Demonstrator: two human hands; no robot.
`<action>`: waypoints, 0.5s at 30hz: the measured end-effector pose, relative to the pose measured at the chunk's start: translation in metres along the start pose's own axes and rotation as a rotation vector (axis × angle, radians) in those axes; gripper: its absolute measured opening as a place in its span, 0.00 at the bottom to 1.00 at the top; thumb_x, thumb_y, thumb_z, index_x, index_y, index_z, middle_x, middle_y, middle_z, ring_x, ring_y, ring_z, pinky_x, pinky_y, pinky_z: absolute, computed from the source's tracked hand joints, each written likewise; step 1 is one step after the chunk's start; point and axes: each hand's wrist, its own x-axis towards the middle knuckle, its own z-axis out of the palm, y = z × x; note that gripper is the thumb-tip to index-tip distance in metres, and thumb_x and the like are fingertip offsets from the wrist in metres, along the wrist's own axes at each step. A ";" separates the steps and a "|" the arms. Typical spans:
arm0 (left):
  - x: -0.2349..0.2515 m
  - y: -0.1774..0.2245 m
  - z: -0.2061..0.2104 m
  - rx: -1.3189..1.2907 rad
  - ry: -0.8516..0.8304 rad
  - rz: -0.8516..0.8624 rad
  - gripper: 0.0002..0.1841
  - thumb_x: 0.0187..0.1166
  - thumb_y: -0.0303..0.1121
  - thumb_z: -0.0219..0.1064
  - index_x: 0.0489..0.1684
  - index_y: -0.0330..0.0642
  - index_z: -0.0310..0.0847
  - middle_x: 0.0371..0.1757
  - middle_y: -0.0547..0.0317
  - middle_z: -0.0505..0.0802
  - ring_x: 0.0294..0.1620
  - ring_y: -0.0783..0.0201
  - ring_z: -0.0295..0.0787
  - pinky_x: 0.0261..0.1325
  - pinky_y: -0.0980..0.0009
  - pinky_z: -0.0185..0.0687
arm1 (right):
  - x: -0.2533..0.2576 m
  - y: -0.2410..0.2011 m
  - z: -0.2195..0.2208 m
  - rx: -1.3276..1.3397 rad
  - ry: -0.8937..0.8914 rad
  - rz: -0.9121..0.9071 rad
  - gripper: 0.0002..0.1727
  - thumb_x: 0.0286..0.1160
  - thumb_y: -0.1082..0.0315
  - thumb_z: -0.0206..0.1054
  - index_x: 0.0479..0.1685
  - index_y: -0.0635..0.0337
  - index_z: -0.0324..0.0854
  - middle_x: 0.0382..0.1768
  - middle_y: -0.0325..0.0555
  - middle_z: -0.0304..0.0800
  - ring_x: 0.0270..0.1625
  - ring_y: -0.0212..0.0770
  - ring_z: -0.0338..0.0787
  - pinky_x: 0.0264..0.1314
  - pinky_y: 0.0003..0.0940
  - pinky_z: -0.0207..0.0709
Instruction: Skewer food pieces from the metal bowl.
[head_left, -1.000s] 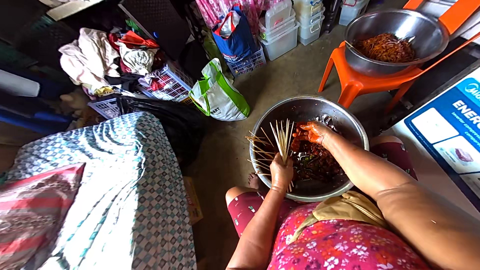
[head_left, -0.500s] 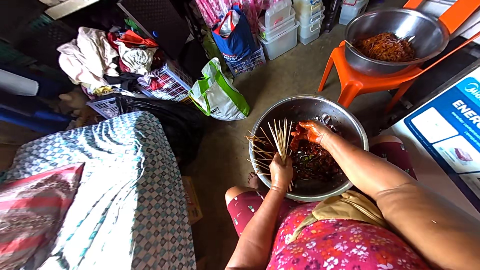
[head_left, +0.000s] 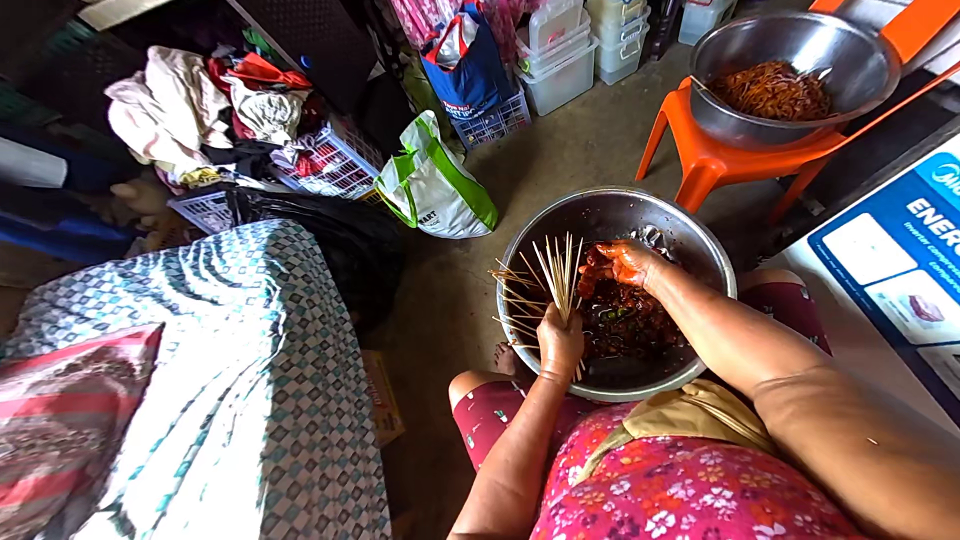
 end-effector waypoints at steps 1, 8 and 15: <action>0.000 0.000 0.000 -0.003 -0.005 -0.002 0.11 0.81 0.29 0.64 0.53 0.31 0.83 0.34 0.52 0.89 0.34 0.63 0.85 0.44 0.62 0.82 | -0.001 -0.002 0.001 -0.005 0.012 -0.010 0.16 0.95 0.66 0.47 0.65 0.68 0.71 0.44 0.50 0.83 0.40 0.43 0.89 0.49 0.41 0.88; 0.001 -0.003 0.001 -0.094 -0.032 -0.034 0.10 0.82 0.29 0.64 0.52 0.32 0.83 0.31 0.56 0.86 0.26 0.67 0.81 0.34 0.66 0.80 | 0.003 0.005 -0.007 -0.150 0.039 -0.044 0.12 0.93 0.67 0.51 0.58 0.65 0.75 0.37 0.46 0.83 0.32 0.39 0.88 0.41 0.40 0.89; 0.001 -0.005 0.002 -0.167 -0.028 -0.060 0.08 0.83 0.29 0.64 0.50 0.33 0.81 0.25 0.59 0.83 0.17 0.69 0.75 0.24 0.68 0.76 | -0.003 0.003 0.001 -0.160 -0.009 -0.014 0.10 0.91 0.71 0.52 0.56 0.69 0.75 0.38 0.49 0.84 0.35 0.43 0.89 0.44 0.43 0.89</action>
